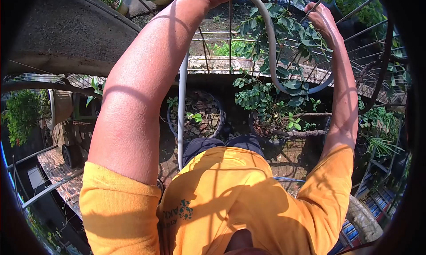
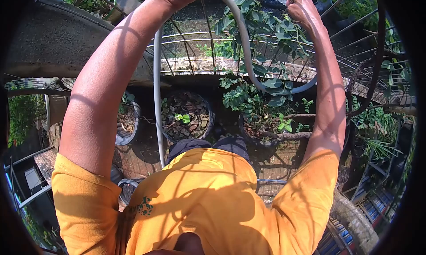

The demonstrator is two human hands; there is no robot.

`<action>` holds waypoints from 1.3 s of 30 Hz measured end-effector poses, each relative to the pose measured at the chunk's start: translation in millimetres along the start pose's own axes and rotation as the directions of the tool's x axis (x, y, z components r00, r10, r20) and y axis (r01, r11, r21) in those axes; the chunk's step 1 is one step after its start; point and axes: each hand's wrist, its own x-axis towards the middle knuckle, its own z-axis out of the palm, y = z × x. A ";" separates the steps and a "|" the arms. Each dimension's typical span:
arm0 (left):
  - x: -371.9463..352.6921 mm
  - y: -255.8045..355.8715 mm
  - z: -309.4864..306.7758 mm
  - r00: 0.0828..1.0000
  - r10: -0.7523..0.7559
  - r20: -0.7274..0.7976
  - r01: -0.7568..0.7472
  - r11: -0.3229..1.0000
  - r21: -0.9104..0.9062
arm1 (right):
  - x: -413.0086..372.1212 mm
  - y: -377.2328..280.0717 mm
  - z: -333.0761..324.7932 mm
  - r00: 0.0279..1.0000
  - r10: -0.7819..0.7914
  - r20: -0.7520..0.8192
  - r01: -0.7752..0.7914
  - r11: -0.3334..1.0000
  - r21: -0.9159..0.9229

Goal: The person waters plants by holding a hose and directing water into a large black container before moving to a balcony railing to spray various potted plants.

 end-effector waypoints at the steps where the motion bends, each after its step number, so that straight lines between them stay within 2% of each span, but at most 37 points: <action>1: -0.1 -0.3 0.0 1.000 -0.002 -0.007 0.002 1.000 -0.002 | 3.3 7.6 3.2 0.999 -0.041 -0.010 0.041 0.999 -0.018; 2: -0.2 -0.2 0.1 1.000 -0.004 -0.014 0.004 1.000 -0.005 | 3.2 9.2 3.3 0.997 -0.081 -0.017 0.080 0.996 -0.037; 5: 0.2 0.2 2.1 1.000 -0.003 -0.026 0.003 1.000 -0.022 | 2.2 6.8 1.1 0.998 -0.063 -0.003 0.063 0.997 -0.039; 10: 0.5 0.1 1.4 1.000 0.008 0.023 -0.008 1.000 0.003 | -4.4 -12.5 -6.8 0.999 0.038 -0.006 -0.038 0.999 -0.025; 15: 0.4 0.4 0.0 0.997 0.020 0.072 -0.020 1.000 0.002 | 1.7 -1.0 -1.1 1.000 0.011 0.009 -0.010 0.998 -0.066; 18: 0.1 1.7 0.7 1.000 0.000 0.023 0.000 1.000 -0.004 | 12.6 23.5 7.8 0.999 0.007 0.050 -0.005 0.999 -0.044; 21: -1.7 1.9 3.9 1.000 -0.001 -0.004 0.001 1.000 -0.018 | 14.1 30.3 9.8 0.998 -0.056 0.027 0.058 0.996 -0.065; 27: -7.5 9.4 -5.3 0.998 0.001 0.056 0.001 0.999 -0.044 | -0.8 7.0 1.5 0.997 0.056 0.056 -0.062 0.993 0.096; 29: -5.2 6.7 -9.0 1.000 -0.002 0.024 0.003 0.999 -0.037 | -2.1 -1.3 0.1 1.000 -0.017 -0.008 0.017 1.000 -0.001; 30: 2.2 -0.1 -6.1 1.000 -0.003 -0.015 0.003 1.000 -0.015 | -1.4 -2.7 -1.0 0.999 -0.006 -0.036 0.005 0.999 -0.034; 31: -1.8 4.2 -0.5 0.976 -0.017 0.218 0.007 0.999 0.048 | -1.6 -2.8 -0.4 0.998 0.006 -0.064 -0.011 0.998 -0.068; 32: -3.0 6.3 3.5 0.979 -0.044 0.199 0.035 0.998 0.047 | -1.3 -4.7 -1.9 0.997 0.010 -0.078 -0.015 0.998 -0.067; 33: -2.2 5.5 1.8 0.977 -0.022 0.214 0.002 0.996 0.095 | -1.6 -4.7 -1.4 0.997 0.015 -0.081 -0.020 0.998 -0.061; 36: 0.4 3.9 -2.2 0.970 -0.024 0.241 0.011 0.998 0.056 | 2.6 -1.6 2.5 0.997 0.072 -0.040 -0.076 0.991 -0.109; 39: -1.3 6.5 -1.4 0.966 -0.047 0.255 0.040 0.999 0.030 | -3.2 -13.6 -5.8 0.999 0.044 -0.028 -0.047 0.993 -0.106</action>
